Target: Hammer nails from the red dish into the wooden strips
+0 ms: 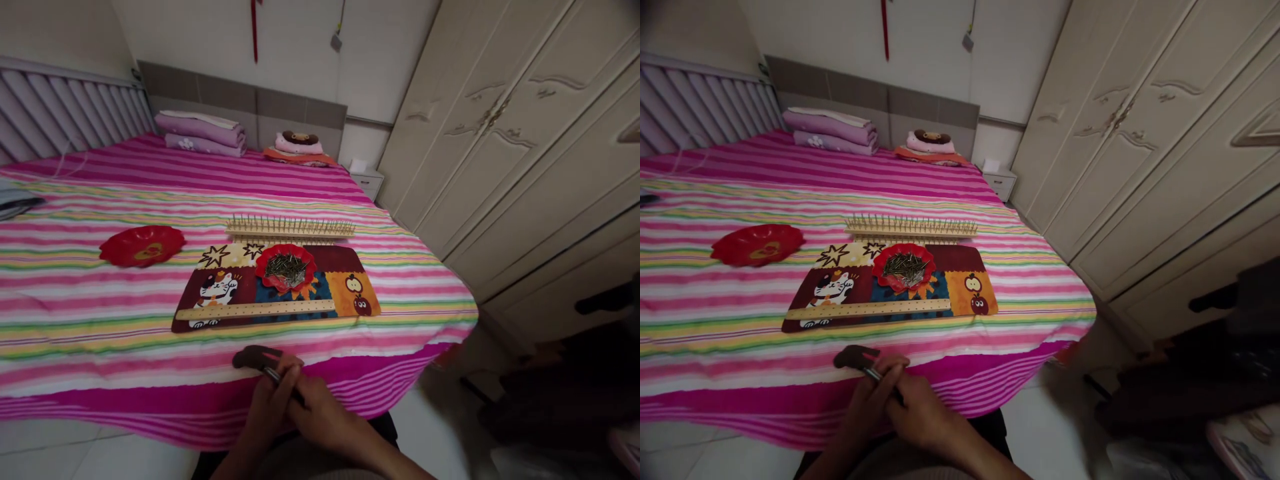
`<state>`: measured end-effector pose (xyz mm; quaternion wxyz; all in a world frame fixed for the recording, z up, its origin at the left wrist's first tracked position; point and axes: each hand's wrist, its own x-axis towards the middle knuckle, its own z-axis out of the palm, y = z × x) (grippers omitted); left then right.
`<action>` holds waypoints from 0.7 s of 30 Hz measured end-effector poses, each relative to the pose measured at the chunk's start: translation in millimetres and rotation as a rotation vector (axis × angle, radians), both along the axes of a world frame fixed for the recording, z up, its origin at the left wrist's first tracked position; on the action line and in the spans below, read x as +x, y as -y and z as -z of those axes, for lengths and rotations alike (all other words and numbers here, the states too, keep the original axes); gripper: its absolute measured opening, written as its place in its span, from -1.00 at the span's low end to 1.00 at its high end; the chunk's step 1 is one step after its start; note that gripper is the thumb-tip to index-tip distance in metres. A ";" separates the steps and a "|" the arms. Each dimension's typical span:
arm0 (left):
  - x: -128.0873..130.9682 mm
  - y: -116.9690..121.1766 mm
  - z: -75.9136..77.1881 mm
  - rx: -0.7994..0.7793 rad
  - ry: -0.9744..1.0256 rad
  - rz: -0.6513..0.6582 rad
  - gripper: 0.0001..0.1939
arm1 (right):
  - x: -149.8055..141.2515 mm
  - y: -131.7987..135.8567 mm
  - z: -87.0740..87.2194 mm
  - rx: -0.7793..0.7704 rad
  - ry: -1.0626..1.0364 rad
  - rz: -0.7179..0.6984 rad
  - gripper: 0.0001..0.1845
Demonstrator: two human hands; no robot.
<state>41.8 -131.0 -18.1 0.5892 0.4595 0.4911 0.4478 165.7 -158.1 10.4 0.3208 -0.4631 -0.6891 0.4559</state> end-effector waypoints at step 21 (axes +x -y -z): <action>-55.7 44.2 89.3 0.795 -1.186 0.024 -0.66 | 69.7 25.0 59.2 -0.124 -0.213 0.649 -0.77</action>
